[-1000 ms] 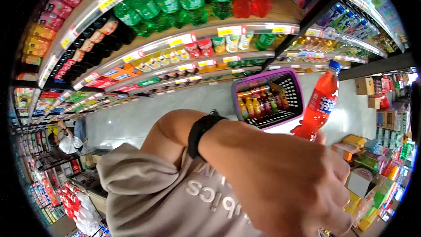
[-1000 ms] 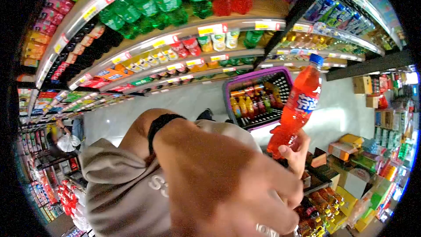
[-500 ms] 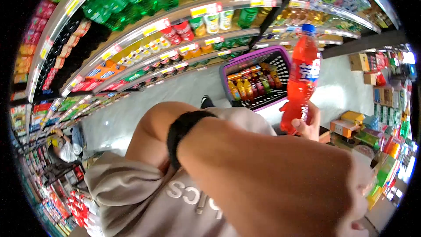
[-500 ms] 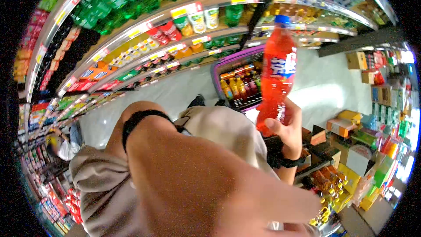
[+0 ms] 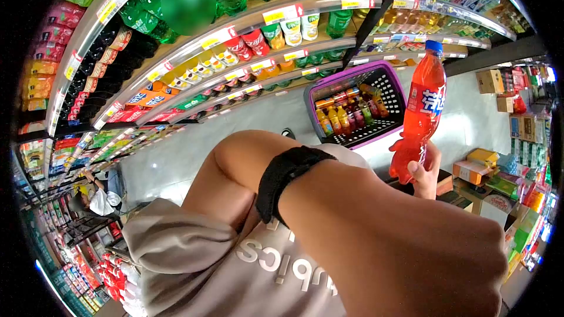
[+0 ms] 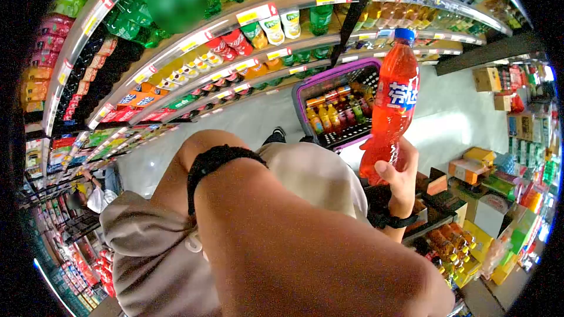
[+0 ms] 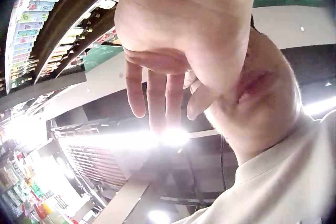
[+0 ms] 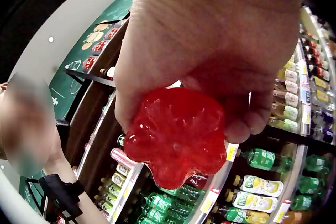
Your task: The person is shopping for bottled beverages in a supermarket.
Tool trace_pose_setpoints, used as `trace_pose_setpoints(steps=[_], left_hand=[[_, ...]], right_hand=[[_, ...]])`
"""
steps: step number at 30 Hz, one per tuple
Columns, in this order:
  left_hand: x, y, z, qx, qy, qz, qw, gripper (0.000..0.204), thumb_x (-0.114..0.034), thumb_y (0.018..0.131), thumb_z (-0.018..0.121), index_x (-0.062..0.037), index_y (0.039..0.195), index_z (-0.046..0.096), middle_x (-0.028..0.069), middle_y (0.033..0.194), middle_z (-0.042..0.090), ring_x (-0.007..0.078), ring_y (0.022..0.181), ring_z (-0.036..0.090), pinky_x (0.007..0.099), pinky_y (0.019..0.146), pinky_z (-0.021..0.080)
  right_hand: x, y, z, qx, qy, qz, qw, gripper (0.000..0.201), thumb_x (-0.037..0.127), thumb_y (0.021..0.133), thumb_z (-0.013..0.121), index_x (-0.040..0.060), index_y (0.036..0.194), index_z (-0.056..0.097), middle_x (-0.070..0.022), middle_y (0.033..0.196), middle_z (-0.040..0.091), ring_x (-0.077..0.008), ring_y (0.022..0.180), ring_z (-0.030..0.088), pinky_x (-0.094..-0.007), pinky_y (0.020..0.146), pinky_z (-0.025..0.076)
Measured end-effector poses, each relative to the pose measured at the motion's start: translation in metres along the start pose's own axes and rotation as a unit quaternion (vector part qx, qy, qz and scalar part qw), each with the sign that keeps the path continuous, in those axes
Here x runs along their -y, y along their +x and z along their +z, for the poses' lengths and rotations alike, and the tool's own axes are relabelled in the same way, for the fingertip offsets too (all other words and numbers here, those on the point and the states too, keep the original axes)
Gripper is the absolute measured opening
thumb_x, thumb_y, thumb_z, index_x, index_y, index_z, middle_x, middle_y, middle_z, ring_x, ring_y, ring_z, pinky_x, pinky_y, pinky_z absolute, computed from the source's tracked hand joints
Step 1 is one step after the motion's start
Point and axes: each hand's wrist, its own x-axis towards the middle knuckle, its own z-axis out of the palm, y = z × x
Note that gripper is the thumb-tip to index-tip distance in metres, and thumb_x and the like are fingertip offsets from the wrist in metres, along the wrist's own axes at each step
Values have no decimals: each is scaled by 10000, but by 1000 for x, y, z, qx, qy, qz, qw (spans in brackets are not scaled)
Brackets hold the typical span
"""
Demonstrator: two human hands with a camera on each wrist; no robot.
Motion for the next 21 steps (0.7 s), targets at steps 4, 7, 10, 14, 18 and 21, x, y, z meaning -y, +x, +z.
trace_pose_setpoints(steps=[4, 7, 10, 14, 18, 21], left_hand=[[10, -5, -6, 7, -23, -17, 1000, 466, -40, 938, 636, -66, 1402, 650, 36, 799, 646, 200, 607, 602, 354, 614, 523], [14, -12, -20, 19, -26, -55, 998, 487, -31, 942, 632, -63, 1428, 648, 38, 802, 659, 199, 606, 606, 351, 617, 528], [13, -35, -51, 43, -4, -160, 986, 508, -21, 946, 628, -61, 1453, 646, 39, 805, 672, 197, 606, 611, 347, 621, 533], [12, -62, -73, -32, 49, -362, 930, 406, -11, 948, 680, 28, 1352, 659, 158, 955, 774, 229, 801, 725, 370, 756, 570], [17, -81, -75, -104, 51, -470, 875, 380, -34, 989, 644, 50, 1359, 642, 156, 983, 747, 207, 869, 716, 360, 854, 557], [29, -88, -71, -82, 37, -482, 871, 344, -25, 985, 682, -9, 1328, 695, 93, 1004, 761, 155, 911, 727, 306, 810, 566]], right_hand=[[14, -10, -8, -7, 12, 20, 1000, 677, 378, 786, 853, -107, 1206, 635, -128, 919, 757, -143, 706, 702, -257, 578, 550], [5, -17, -5, -90, 27, -31, 995, 683, 376, 803, 850, -110, 1227, 623, -144, 955, 748, -157, 717, 699, -282, 618, 558], [-3, -17, -18, -93, 51, -54, 993, 743, 403, 811, 839, -124, 1273, 591, -185, 1049, 745, -186, 734, 713, -304, 647, 569], [-2, -19, -41, -66, 63, -59, 994, 837, 493, 799, 809, -110, 1325, 565, -217, 1088, 734, -210, 757, 727, -310, 632, 582], [1, -19, -47, -90, 82, -71, 990, 897, 542, 775, 801, -92, 1356, 547, -240, 1128, 722, -234, 798, 738, -319, 677, 597], [1, -22, -46, -98, 70, -58, 991, 897, 535, 771, 804, -91, 1360, 546, -239, 1139, 723, -241, 847, 741, -328, 727, 599]])
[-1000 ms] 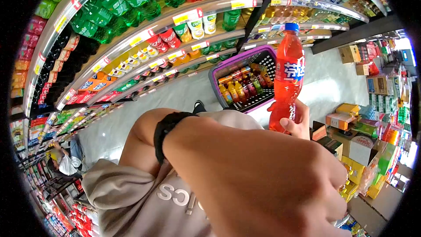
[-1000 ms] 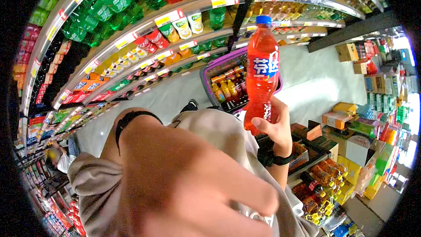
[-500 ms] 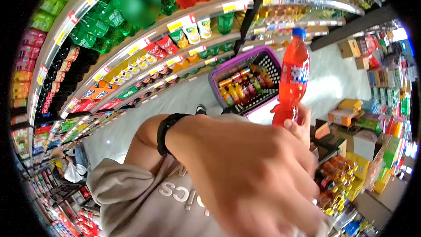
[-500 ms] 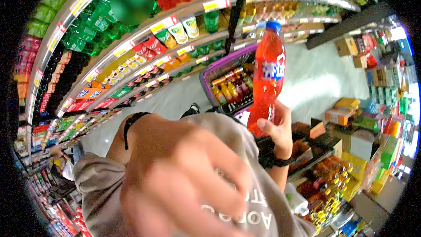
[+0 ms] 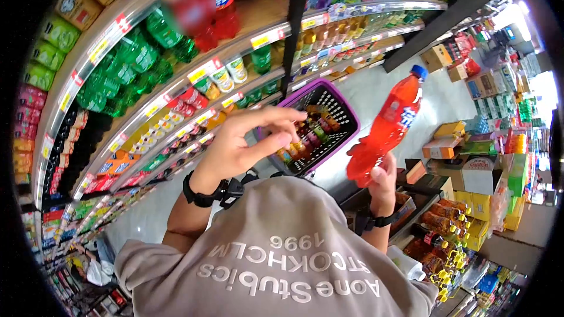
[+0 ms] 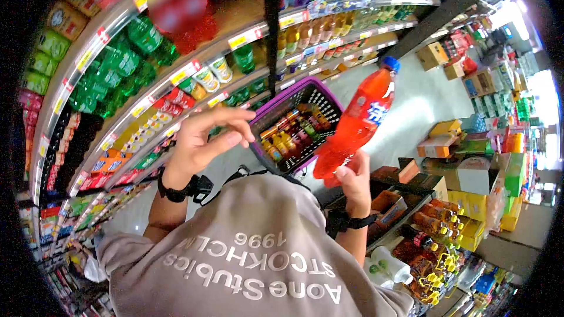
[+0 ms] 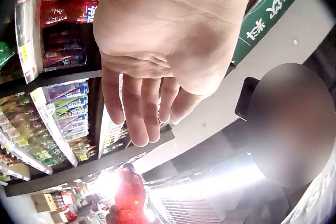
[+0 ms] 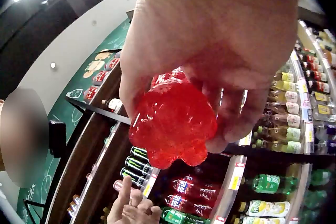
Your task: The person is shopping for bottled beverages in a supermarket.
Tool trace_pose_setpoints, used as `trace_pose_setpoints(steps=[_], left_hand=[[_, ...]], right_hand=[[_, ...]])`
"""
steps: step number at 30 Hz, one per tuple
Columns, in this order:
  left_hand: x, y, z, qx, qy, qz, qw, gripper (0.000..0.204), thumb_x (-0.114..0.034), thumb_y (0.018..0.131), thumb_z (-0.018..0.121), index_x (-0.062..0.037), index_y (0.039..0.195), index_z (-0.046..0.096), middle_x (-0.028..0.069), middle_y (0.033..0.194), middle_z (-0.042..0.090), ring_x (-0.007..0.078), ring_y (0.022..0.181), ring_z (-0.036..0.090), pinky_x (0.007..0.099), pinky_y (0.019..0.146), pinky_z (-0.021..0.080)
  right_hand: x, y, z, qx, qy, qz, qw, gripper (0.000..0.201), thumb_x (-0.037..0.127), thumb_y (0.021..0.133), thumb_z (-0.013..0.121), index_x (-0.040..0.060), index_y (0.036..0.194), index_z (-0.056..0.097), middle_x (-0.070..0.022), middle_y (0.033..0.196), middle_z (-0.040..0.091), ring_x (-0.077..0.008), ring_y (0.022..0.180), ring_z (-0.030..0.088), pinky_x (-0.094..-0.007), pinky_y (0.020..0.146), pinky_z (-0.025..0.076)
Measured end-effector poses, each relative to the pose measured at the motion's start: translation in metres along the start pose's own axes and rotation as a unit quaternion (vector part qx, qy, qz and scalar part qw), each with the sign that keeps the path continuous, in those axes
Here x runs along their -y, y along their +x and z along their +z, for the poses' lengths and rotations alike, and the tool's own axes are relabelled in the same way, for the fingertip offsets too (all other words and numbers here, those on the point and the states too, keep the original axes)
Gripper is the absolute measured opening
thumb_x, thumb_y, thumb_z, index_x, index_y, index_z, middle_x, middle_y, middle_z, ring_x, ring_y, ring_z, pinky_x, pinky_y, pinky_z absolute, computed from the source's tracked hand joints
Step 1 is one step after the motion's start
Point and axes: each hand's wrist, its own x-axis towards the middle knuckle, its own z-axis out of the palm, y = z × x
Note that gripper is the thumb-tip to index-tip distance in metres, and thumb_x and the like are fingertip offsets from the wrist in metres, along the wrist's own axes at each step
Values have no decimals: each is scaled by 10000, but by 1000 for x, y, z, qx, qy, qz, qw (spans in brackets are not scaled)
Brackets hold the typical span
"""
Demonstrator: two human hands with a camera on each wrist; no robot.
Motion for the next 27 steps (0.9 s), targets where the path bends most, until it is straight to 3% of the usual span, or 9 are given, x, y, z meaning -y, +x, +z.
trace_pose_setpoints(steps=[1, 2, 4, 8, 11, 19, 22, 24, 27], left_hand=[[1, 2, 3, 13, -3, -6, 1000, 334, -32, 984, 687, -12, 1318, 700, 92, 999, 765, 158, 912, 730, 309, 815, 568], [1, 6, 7, 24, 1, -1, 1000, 323, -44, 987, 691, -16, 1308, 704, 91, 984, 769, 165, 909, 736, 314, 813, 573], [6, 12, 10, 53, 4, 6, 999, 313, -68, 997, 690, -15, 1305, 702, 94, 982, 772, 168, 906, 738, 315, 816, 575], [10, 13, 14, 71, 7, 1, 997, 296, -99, 1011, 682, -9, 1293, 700, 102, 999, 774, 170, 899, 737, 313, 818, 575], [15, 9, 11, 71, -14, -21, 997, 286, -114, 1022, 676, -6, 1285, 701, 95, 1000, 774, 159, 898, 733, 310, 820, 573], [35, -12, -5, 48, -72, -96, 992, 301, -115, 1023, 668, 32, 1286, 680, 105, 1012, 742, 173, 907, 714, 323, 844, 565], [35, -10, -8, 66, -100, -90, 989, 332, -132, 1013, 680, 32, 1301, 669, 115, 1016, 736, 197, 941, 710, 350, 867, 565], [39, -9, -2, 49, -107, -98, 988, 342, -147, 1001, 698, 32, 1292, 671, 124, 1015, 742, 204, 931, 714, 360, 877, 563], [39, -6, 2, 69, -101, -100, 987, 415, -217, 970, 758, 31, 1291, 673, 135, 1009, 753, 217, 929, 721, 370, 888, 566]], right_hand=[[-3, 0, -2, 6, -7, -1, 1000, 893, 523, 772, 807, -91, 1365, 543, -238, 1146, 724, -247, 888, 742, -337, 767, 598], [-1, 0, 0, 25, 15, -17, 999, 800, 452, 807, 832, -93, 1332, 573, -187, 1126, 740, -205, 836, 742, -305, 641, 590], [2, 0, 7, 29, 19, -26, 999, 812, 460, 796, 833, -100, 1324, 574, -188, 1119, 740, -201, 818, 739, -302, 615, 586], [7, -3, -6, 36, 10, -17, 999, 907, 527, 770, 788, -120, 1360, 554, -260, 1123, 723, -201, 786, 742, -284, 668, 595], [12, -5, -7, 12, -14, -56, 998, 925, 519, 766, 798, -107, 1394, 533, -258, 1186, 710, -217, 854, 749, -308, 728, 604], [25, -12, -14, 47, -8, -18, 999, 590, 211, 837, 806, -42, 1327, 597, -152, 1260, 699, -197, 865, 735, -317, 713, 636], [24, -9, -7, 53, -25, -36, 998, 535, 223, 869, 786, -18, 1315, 617, -111, 1167, 727, -168, 909, 722, -319, 804, 594], [31, -8, -4, 78, -25, 5, 997, 500, 226, 888, 773, -9, 1305, 628, -73, 1078, 747, -161, 920, 713, -317, 854, 564], [26, -4, -2, 97, -70, -48, 992, 477, 210, 902, 765, -3, 1304, 623, -61, 1036, 747, -142, 871, 696, -319, 838, 563]])
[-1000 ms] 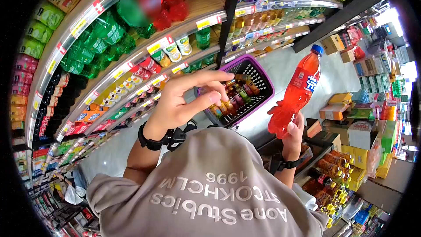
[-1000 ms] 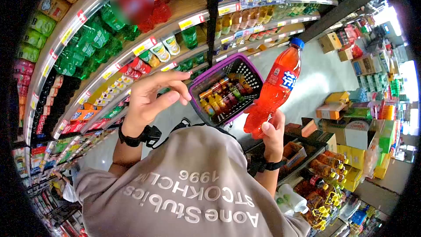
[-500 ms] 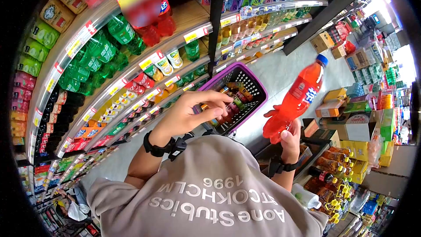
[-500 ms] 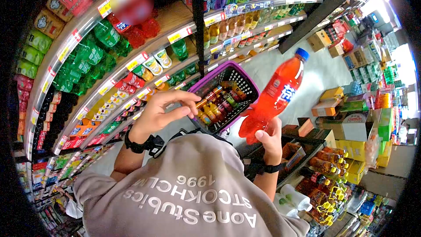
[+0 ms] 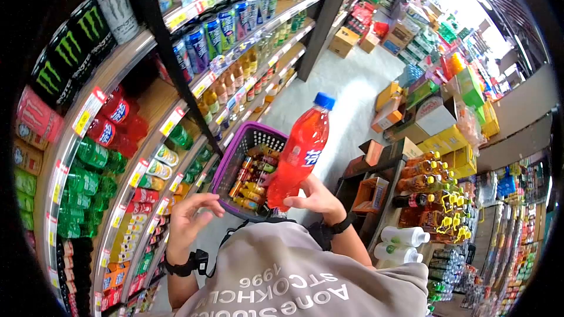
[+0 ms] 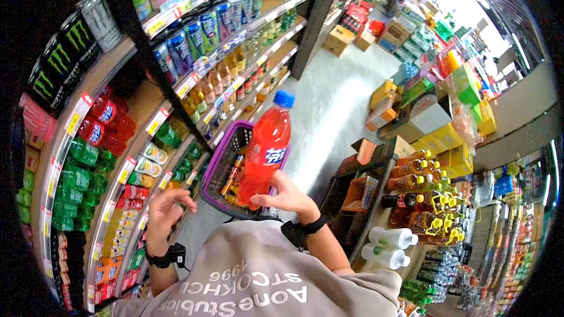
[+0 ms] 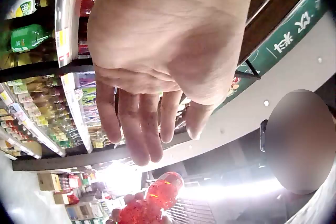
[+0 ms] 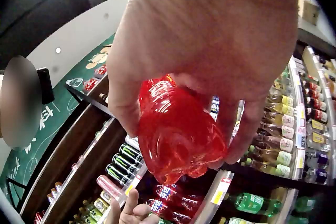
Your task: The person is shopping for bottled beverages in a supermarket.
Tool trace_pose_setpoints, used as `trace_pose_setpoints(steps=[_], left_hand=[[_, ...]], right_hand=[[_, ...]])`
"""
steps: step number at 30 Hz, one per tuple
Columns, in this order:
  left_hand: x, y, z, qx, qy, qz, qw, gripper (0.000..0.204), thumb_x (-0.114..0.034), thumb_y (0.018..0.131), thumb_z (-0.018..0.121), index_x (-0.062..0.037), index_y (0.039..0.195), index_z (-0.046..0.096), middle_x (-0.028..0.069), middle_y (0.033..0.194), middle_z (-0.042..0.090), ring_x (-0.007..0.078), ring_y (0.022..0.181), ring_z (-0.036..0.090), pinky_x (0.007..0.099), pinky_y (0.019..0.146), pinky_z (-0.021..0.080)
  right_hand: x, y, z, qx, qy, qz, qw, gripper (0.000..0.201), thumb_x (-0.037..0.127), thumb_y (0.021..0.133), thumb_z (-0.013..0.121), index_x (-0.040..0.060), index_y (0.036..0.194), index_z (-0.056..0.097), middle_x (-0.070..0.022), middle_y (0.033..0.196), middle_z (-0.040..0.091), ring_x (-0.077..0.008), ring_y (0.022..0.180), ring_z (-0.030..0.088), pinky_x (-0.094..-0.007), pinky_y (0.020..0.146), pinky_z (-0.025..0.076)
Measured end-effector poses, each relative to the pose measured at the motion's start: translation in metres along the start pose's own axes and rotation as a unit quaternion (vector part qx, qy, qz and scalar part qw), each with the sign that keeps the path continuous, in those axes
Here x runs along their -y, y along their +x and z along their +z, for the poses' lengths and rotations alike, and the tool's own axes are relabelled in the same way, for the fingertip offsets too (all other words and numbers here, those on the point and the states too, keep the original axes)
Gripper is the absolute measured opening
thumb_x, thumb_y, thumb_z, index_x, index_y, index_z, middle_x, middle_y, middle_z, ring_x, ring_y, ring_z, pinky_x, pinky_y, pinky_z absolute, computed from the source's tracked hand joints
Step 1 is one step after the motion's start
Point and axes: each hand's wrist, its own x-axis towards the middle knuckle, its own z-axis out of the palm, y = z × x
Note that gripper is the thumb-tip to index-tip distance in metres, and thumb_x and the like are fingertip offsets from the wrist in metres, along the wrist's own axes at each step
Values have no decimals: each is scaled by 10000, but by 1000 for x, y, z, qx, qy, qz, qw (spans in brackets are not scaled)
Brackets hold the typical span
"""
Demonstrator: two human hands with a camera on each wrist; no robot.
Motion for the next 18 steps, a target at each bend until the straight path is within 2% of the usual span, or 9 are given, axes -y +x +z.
trace_pose_setpoints(steps=[1, 3, 5, 9, 13, 18], left_hand=[[2, -1, 2, 16, -3, 7, 1000, 437, -241, 962, 770, 30, 1291, 673, 135, 1009, 754, 219, 930, 723, 371, 887, 568], [4, 4, 2, 55, 0, 30, 998, 484, -289, 948, 795, 29, 1292, 674, 136, 1010, 757, 223, 932, 728, 374, 887, 572], [2, 7, 5, 78, 34, 21, 996, 529, -337, 936, 810, 24, 1299, 678, 128, 1016, 761, 219, 961, 733, 372, 894, 581], [2, 9, 10, 94, 49, -11, 994, 538, -346, 918, 825, 12, 1295, 686, 125, 1027, 763, 215, 976, 732, 365, 907, 576], [9, 8, 9, 104, 41, -18, 994, 541, -339, 910, 832, 6, 1300, 686, 122, 1040, 764, 215, 982, 731, 364, 918, 571], [7, 7, 11, 102, 35, -47, 993, 534, -316, 917, 828, 20, 1305, 679, 120, 1047, 762, 202, 995, 724, 364, 939, 562]], right_hand=[[1, 2, 4, -8, -7, -26, 1000, 485, 199, 905, 761, -2, 1321, 615, -61, 1040, 745, -143, 868, 694, -320, 836, 563], [7, -2, 4, 32, 60, 26, 997, 562, 179, 906, 761, 1, 1404, 572, -76, 1212, 705, -166, 1073, 669, -344, 952, 547], [7, -2, 6, 41, 71, 19, 996, 574, 178, 905, 764, 1, 1415, 571, -79, 1274, 685, -174, 1158, 640, -362, 1013, 526], [2, -3, 8, 24, 14, -10, 1000, 551, 181, 909, 773, 0, 1396, 590, -76, 1248, 703, -168, 1152, 644, -361, 1017, 523], [-2, -3, 9, 51, 33, 11, 998, 499, 169, 916, 775, 2, 1353, 602, -65, 1224, 716, -159, 1120, 653, -353, 985, 537], [-6, -5, 18, 37, 35, 1, 999, 483, 177, 953, 769, 19, 1366, 573, -60, 1189, 717, -157, 1097, 655, -347, 960, 543]])
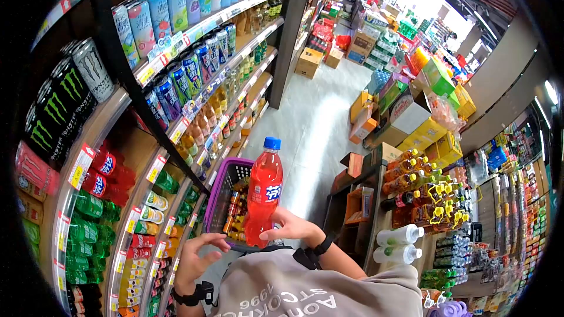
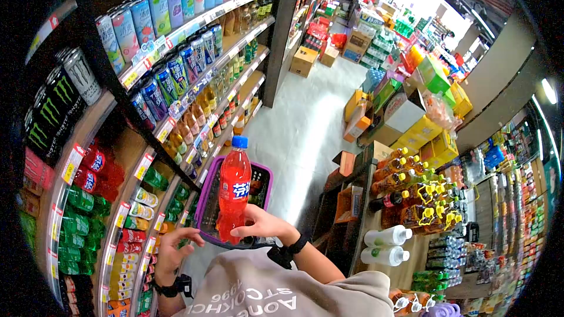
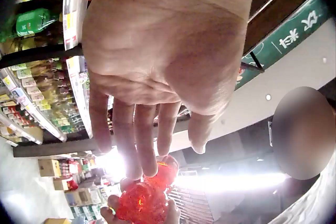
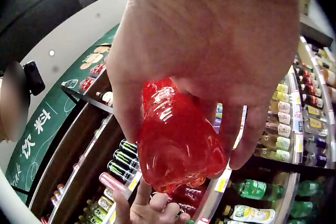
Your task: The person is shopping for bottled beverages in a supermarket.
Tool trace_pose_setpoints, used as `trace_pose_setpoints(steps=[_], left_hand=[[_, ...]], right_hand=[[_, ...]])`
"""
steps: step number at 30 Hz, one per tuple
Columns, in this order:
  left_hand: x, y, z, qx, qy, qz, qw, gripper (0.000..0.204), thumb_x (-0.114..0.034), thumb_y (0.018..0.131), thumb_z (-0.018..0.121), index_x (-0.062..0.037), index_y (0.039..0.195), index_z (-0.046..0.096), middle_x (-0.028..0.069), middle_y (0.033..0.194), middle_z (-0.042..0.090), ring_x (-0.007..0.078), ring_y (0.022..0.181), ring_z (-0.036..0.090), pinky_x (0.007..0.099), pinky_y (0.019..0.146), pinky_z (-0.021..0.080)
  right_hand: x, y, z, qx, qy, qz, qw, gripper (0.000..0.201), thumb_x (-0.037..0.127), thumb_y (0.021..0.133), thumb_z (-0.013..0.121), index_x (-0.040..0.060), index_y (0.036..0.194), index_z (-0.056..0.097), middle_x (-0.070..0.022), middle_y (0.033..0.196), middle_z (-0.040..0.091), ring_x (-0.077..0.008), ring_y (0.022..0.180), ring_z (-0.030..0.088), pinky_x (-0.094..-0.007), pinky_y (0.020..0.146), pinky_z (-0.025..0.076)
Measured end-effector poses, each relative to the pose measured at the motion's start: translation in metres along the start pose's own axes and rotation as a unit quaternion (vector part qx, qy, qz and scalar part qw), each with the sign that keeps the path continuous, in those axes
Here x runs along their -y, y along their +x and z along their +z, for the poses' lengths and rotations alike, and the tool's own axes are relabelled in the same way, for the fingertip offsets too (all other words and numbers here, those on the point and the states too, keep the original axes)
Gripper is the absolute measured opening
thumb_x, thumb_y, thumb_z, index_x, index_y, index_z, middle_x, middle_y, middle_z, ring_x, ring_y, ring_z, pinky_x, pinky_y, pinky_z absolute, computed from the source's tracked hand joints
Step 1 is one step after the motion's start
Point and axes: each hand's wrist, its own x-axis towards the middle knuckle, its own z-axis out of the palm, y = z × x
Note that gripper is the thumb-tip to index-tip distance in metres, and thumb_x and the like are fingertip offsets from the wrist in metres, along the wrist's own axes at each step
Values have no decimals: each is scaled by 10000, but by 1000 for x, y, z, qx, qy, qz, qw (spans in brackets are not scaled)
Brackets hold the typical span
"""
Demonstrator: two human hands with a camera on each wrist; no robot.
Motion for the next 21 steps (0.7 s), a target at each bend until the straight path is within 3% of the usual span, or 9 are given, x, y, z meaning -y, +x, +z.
trace_pose_setpoints(steps=[5, 8, 15, 21], left_hand=[[-2, 4, 2, 18, 18, -10, 1000, 484, -254, 936, 808, 16, 1315, 674, 123, 1055, 760, 205, 1003, 722, 359, 948, 560], [-5, 9, 3, 31, 35, -21, 999, 455, -191, 943, 789, 17, 1328, 664, 125, 1067, 759, 206, 1018, 720, 358, 954, 559], [-4, 14, 1, 25, 56, -49, 997, 456, -97, 931, 766, 8, 1358, 643, 125, 1085, 759, 203, 1021, 719, 360, 963, 557], [4, 15, 3, 31, 123, -85, 988, 557, -136, 920, 783, -7, 1431, 605, 108, 1009, 757, 184, 954, 723, 343, 887, 556]], right_hand=[[-8, -6, 11, -5, 51, 66, 996, 458, 200, 971, 776, 25, 1347, 582, -52, 1127, 725, -138, 975, 681, -309, 826, 575], [-17, -3, 14, 17, 20, 44, 999, 434, 211, 971, 779, 22, 1320, 605, -43, 1096, 732, -119, 915, 682, -289, 755, 574], [-1, 5, 16, 60, -71, 28, 995, 447, 219, 939, 811, 1, 1288, 636, -59, 1069, 744, -125, 927, 677, -330, 849, 562], [-8, 11, 21, 78, -74, 35, 994, 482, 228, 924, 822, -2, 1303, 634, -81, 1105, 756, -154, 968, 684, -346, 901, 552]])
